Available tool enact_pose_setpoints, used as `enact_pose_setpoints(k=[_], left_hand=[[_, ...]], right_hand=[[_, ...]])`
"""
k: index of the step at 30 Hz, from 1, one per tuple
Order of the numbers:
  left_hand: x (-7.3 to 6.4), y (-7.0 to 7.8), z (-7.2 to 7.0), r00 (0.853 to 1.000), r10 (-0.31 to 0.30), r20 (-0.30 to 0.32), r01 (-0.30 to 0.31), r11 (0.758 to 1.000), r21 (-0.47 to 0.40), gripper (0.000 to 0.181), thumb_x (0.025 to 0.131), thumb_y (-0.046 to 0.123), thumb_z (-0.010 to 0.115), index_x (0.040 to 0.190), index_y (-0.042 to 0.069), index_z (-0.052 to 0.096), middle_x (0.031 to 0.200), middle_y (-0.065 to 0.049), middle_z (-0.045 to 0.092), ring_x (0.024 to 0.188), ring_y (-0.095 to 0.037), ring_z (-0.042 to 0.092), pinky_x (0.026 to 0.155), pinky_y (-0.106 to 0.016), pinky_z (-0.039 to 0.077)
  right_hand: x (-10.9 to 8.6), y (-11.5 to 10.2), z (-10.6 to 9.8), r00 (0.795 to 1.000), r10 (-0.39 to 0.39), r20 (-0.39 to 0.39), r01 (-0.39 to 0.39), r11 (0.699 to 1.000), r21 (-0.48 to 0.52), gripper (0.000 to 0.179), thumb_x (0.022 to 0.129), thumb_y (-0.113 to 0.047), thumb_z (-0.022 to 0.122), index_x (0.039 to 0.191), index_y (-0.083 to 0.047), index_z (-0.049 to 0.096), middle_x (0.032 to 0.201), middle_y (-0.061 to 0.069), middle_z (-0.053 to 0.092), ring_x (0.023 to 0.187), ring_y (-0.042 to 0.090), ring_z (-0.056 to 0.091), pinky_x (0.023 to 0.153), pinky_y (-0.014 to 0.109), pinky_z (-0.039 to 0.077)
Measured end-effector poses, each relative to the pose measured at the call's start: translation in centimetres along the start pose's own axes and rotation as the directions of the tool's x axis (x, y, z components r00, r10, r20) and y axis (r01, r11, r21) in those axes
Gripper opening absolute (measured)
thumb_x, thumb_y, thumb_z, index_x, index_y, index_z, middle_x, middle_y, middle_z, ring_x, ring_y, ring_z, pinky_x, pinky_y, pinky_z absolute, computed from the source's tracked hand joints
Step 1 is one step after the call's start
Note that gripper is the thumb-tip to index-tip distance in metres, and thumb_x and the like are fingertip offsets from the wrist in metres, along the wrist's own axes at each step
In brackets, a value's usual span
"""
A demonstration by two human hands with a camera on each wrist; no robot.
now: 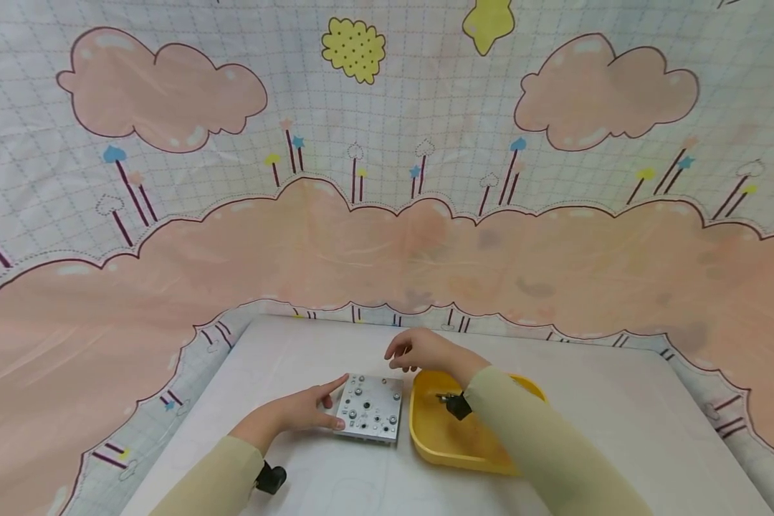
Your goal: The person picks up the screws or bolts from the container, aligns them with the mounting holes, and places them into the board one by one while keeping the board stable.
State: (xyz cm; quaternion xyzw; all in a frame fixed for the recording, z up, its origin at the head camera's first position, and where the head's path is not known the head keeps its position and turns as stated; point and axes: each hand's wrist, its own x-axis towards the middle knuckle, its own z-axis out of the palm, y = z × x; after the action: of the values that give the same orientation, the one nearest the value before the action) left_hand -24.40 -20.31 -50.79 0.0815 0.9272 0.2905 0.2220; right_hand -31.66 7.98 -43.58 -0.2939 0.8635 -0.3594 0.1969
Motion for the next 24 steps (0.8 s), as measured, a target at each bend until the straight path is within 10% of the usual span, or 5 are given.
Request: enact_pose_setpoints(k=[24], left_hand=[[0.0, -0.2, -0.1, 1.000, 0.016, 0.004, -0.016, 1.000, -0.014, 0.101, 0.074, 0.051, 0.083, 0.157, 0.035, 0.028, 0.103, 0.001, 0.049, 0.089, -0.019, 0.047, 0.080, -0.041, 0.038]], right_hand=[[-7.7, 6.0, -1.7, 0.997, 0.079, -0.024, -0.079, 0.997, 0.018, 0.013, 0.092, -0.012, 0.071, 0.101, -0.004, 0.074, 0.082, 0.006, 0.068, 0.071, 0.026, 0.063, 0.067, 0.037, 0.054]])
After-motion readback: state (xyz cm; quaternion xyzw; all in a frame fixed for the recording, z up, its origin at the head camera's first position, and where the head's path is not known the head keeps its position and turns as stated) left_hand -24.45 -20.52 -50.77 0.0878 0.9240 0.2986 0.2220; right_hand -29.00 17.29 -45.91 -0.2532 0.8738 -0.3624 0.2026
